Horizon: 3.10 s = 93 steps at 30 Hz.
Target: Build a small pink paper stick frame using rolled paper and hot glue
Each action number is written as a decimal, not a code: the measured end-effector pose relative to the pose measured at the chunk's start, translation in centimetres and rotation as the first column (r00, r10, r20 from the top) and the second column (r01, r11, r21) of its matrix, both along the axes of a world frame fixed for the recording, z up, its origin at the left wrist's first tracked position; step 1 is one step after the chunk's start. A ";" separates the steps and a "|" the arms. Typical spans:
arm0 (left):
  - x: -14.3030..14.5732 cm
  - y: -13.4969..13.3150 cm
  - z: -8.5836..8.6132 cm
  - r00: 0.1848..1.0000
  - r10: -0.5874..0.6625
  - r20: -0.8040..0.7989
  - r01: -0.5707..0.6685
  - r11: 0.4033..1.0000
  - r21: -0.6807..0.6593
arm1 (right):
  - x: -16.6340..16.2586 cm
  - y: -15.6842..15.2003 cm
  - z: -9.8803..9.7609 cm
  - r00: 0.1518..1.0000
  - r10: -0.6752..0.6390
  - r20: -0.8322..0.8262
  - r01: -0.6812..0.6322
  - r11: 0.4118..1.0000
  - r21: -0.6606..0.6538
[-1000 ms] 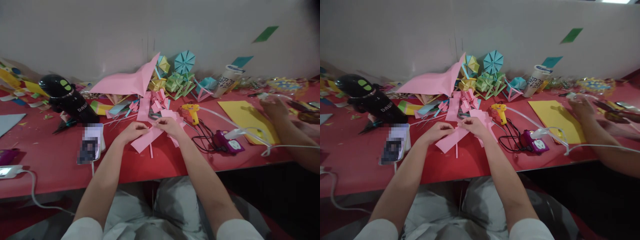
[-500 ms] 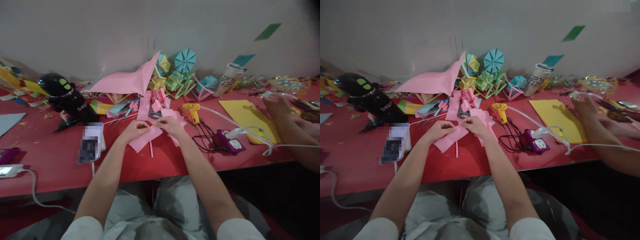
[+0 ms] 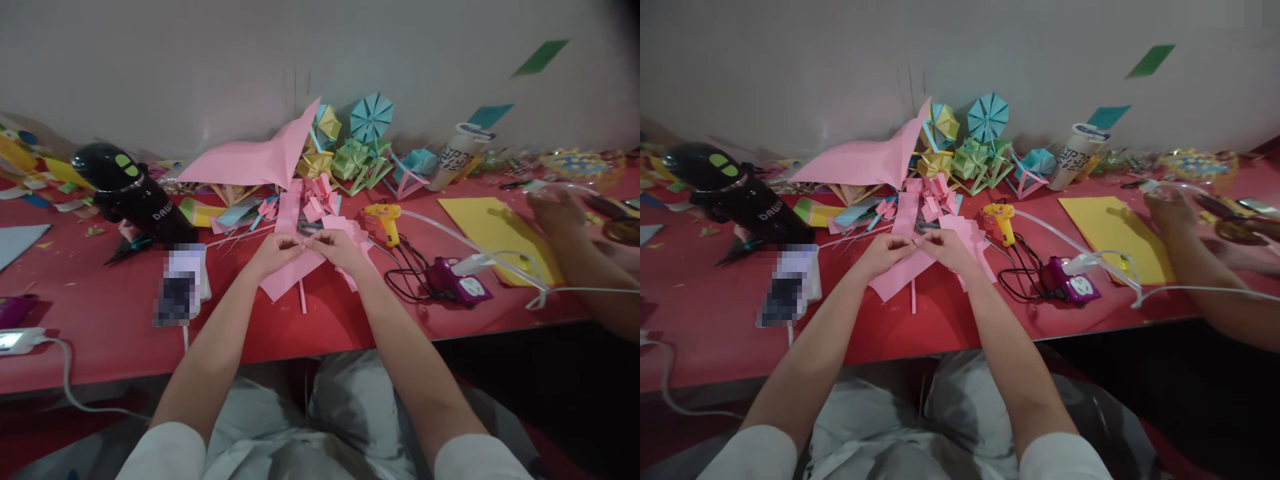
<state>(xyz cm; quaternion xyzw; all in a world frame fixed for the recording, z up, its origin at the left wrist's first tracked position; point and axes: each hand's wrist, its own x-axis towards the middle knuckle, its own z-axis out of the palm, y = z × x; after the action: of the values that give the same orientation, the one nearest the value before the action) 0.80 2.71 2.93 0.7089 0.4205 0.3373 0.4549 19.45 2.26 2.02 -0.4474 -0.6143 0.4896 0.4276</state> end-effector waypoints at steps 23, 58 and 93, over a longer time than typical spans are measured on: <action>-1.0 0.2 0.5 0.993 -0.067 -0.093 0.067 0.998 0.002 | 0.1 0.0 -0.1 0.998 -0.012 0.058 0.011 0.999 0.031; -1.8 0.2 1.0 0.992 -0.066 -0.109 0.065 0.998 -0.017 | 0.3 -0.3 0.3 0.990 0.074 0.116 -0.080 0.996 0.048; -2.2 0.7 0.6 0.993 0.079 -0.090 -0.078 0.997 0.020 | 0.6 0.0 0.1 0.994 0.027 0.107 -0.034 0.998 0.062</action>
<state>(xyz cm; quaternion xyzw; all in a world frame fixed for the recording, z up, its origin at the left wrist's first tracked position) -1.43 3.36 3.55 0.7101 0.4655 0.3260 0.4157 20.03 2.22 2.07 -0.4496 -0.6582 0.4517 0.4008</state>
